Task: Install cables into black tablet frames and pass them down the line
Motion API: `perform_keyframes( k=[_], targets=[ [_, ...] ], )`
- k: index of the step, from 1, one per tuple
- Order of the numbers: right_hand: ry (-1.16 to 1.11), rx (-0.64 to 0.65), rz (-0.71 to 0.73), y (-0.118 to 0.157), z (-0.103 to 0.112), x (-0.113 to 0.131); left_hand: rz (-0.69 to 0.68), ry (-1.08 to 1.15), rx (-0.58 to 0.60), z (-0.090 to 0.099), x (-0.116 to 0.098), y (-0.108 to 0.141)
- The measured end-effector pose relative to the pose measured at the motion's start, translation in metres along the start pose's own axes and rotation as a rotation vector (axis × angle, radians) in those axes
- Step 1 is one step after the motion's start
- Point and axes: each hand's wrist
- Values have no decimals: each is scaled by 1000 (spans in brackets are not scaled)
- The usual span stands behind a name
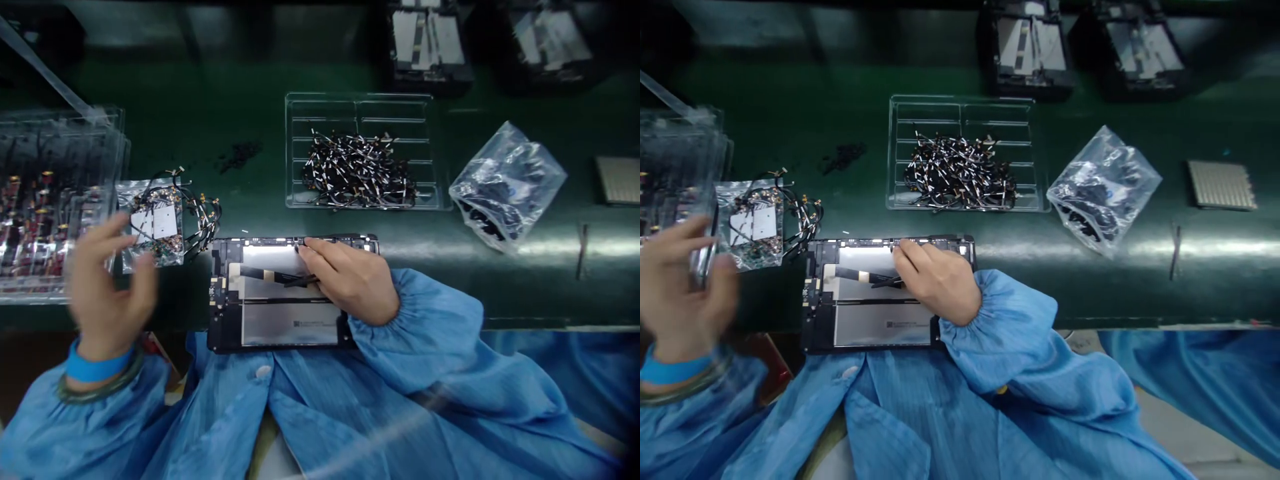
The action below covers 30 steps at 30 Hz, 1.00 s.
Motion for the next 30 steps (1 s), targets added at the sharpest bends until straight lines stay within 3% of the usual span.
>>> perform_keyframes(
  k=[2,4,8,12,19,24,30],
  targets=[
    [-16,-2,-18,-1,1,1,-315,124,199,-24,-19,-26],
    [-24,0,-36,-2,1,2,-542,182,333,-45,-37,-45],
    [-9,19,-62,-5,2,4,-765,199,464,-70,-57,-63],
    [1,43,-65,-4,4,5,-780,186,519,-75,-60,-67],
    [-78,90,-138,8,20,2,-623,311,558,-76,-56,-71],
    [13,43,-127,22,21,-4,-700,149,573,-79,-57,-68],
    [89,-59,-129,29,11,-8,-785,98,496,-77,-60,-67]
  ],
)
Point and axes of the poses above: each hand's wrist, its own y-axis away from the middle knuckle, its own z-axis out of the back of the hand, x = y × z, and after that the axes turned 6 degrees about -z, right-handed
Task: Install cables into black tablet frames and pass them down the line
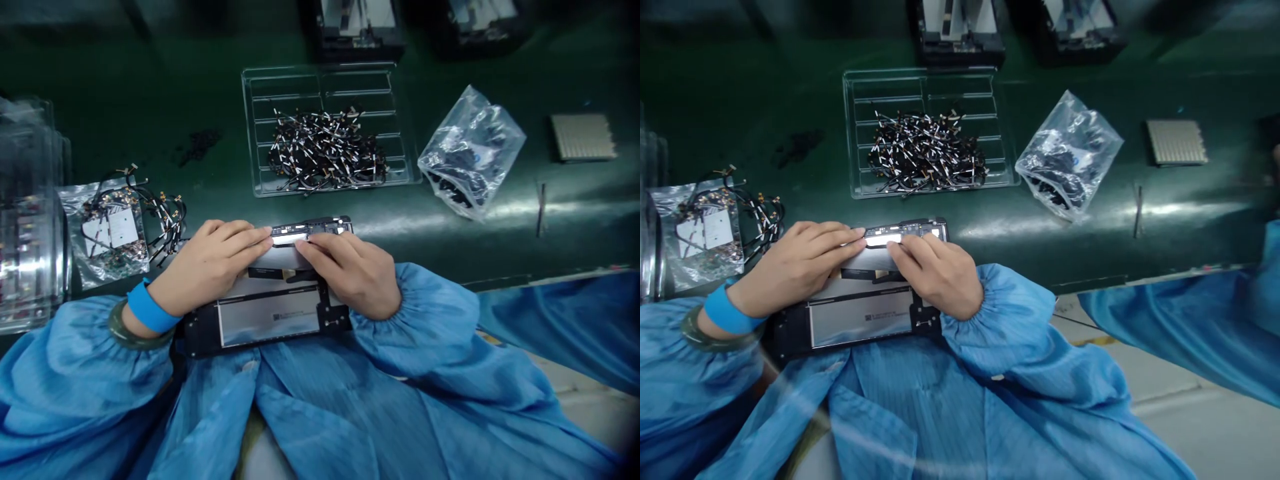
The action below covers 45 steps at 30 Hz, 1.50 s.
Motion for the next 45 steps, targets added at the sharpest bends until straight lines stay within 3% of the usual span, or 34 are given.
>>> perform_keyframes(
  k=[11,18,25,29,32,34,36,41,43,45],
  targets=[
    [-42,62,-27,2,-4,0,21,-82,76,1,-6,0],
    [8,18,12,0,-3,0,2,-51,11,-1,-4,1],
    [40,29,29,-3,-3,1,12,-35,21,-2,-5,1],
    [99,47,74,-3,5,-3,7,-16,-18,-3,-1,4],
    [85,56,62,8,16,-14,12,121,-84,0,4,7],
    [8,38,-65,20,22,-21,85,223,-90,2,5,6],
    [-82,50,-300,34,23,-24,224,243,-71,2,4,-1],
    [-455,293,-805,54,17,-21,435,135,43,3,2,-23],
    [-664,381,-958,55,17,-23,520,154,-6,13,3,-23],
    [-934,476,-1094,55,20,-26,676,231,-129,28,6,-16]
  ],
)
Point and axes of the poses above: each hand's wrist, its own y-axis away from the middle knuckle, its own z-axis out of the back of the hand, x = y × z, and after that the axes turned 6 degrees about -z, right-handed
